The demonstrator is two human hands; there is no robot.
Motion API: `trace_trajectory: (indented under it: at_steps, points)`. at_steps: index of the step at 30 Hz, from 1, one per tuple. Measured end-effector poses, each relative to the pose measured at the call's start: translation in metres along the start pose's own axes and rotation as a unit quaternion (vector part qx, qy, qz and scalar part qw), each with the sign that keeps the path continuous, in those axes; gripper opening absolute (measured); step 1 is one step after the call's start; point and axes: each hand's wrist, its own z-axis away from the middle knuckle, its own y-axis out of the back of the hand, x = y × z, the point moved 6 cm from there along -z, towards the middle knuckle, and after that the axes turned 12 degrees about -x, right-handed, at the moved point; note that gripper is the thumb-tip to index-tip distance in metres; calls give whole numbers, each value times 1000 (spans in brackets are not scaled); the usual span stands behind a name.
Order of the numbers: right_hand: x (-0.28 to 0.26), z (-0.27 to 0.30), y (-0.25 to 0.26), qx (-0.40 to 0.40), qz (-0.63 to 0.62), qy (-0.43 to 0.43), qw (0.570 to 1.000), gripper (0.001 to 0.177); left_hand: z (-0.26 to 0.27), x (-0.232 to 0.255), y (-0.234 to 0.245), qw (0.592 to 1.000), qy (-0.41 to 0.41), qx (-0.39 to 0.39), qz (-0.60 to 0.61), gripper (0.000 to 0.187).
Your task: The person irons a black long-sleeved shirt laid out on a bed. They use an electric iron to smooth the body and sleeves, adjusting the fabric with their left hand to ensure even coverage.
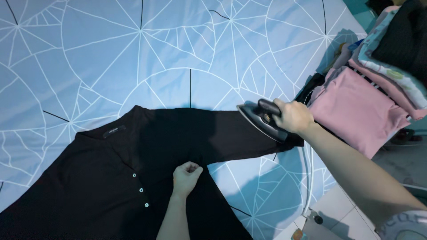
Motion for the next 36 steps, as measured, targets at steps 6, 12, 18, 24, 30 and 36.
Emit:
trace_trajectory:
  at_steps: [6,12,18,24,30,36]
  points:
    - [-9,4,-3,-7,13,-6,1000,36,-14,-2,-3,993,-92,-4,79,9]
    - [21,-34,10,76,-96,-161,979,39,-1,5,0,1000,8,9,-3,8]
    - [39,-16,39,139,-244,-146,949,50,10,18,3,1000,-13,1,10,10]
    - [-28,96,-9,129,-177,-118,969,52,5,7,-3,999,-38,3,-2,12]
    - [1,99,-50,97,-221,-309,920,55,5,4,-2,996,-79,14,-41,17]
    - [-5,90,-55,143,-234,-345,898,46,5,4,5,996,-75,-1,-45,17]
